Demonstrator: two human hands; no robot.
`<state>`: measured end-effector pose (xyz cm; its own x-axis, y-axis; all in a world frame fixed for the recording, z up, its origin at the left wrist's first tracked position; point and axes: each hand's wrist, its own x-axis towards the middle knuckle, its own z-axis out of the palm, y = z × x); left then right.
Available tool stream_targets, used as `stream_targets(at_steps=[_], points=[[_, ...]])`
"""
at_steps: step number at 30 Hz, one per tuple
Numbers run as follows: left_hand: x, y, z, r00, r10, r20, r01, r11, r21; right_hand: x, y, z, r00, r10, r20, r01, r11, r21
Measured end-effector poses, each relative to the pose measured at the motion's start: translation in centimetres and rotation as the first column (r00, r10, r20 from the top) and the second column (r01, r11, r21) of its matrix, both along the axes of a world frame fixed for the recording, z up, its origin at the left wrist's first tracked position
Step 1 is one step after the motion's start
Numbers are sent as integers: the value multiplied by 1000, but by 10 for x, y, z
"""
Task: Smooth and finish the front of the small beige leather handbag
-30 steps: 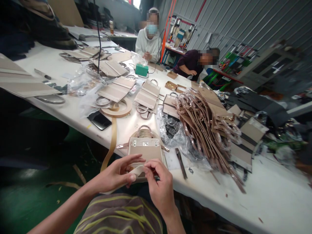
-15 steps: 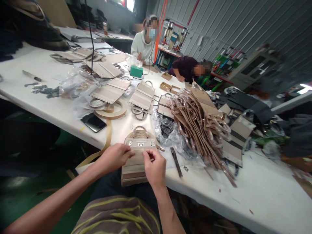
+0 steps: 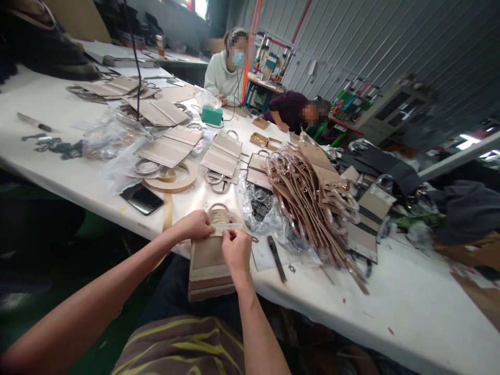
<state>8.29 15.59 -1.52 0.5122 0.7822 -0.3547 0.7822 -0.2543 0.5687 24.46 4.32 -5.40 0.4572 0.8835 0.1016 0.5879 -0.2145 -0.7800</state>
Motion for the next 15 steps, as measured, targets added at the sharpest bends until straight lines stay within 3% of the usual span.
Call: stream_targets(at_steps=[15], points=[[3,-1,-6,998,5,-62,-1,997,74,-1,2,-2,997,-12,73,12,1000,-6]])
